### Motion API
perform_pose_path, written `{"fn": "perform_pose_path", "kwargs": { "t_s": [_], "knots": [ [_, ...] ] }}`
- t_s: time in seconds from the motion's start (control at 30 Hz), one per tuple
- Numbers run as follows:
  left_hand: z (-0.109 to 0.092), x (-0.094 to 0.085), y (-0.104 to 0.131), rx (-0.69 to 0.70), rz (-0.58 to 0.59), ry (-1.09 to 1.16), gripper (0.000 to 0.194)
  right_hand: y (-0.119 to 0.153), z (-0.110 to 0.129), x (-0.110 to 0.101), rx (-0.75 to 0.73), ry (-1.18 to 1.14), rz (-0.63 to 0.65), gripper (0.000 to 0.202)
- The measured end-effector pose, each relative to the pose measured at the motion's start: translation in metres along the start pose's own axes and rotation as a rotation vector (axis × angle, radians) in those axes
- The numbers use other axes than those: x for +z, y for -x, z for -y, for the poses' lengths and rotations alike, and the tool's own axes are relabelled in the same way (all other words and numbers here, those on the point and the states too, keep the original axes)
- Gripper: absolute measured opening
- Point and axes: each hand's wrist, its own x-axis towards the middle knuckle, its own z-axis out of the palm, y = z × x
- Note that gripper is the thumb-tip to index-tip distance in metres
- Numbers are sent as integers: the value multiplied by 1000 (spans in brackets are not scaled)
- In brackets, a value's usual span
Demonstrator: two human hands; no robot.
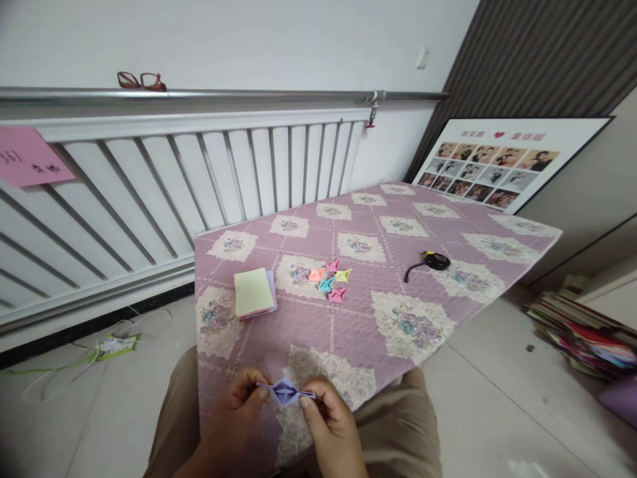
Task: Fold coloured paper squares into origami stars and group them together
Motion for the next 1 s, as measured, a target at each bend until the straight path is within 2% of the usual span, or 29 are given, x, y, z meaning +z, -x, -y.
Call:
{"fn": "perform_pose_path", "kwargs": {
  "t_s": [0.1,0.3,0.53,0.67,0.77,0.83,0.93,1.0],
  "knots": [
    [-2,0,0,25,2,-75,9,-2,-1,-5,-46,49,39,20],
    [-2,-4,-2,120,35,-285,11,-5,-3,-8,-104,84,91,12],
    [0,-7,-4,160,101,-415,10,-6,-8,-10,-91,103,118,11],
    [4,-5,-5,154,100,-434,11,-5,-12,-12,-56,111,116,10],
    [8,-3,-6,136,77,-433,13,-3,-18,-13,10,101,124,9],
    [10,-2,-8,128,69,-437,12,0,-24,-12,113,70,115,13],
    [11,-1,-9,114,43,-450,13,5,-35,-8,314,-68,68,31],
    [9,0,-9,116,29,-470,14,9,-41,-2,393,-210,33,42]
  ]
}}
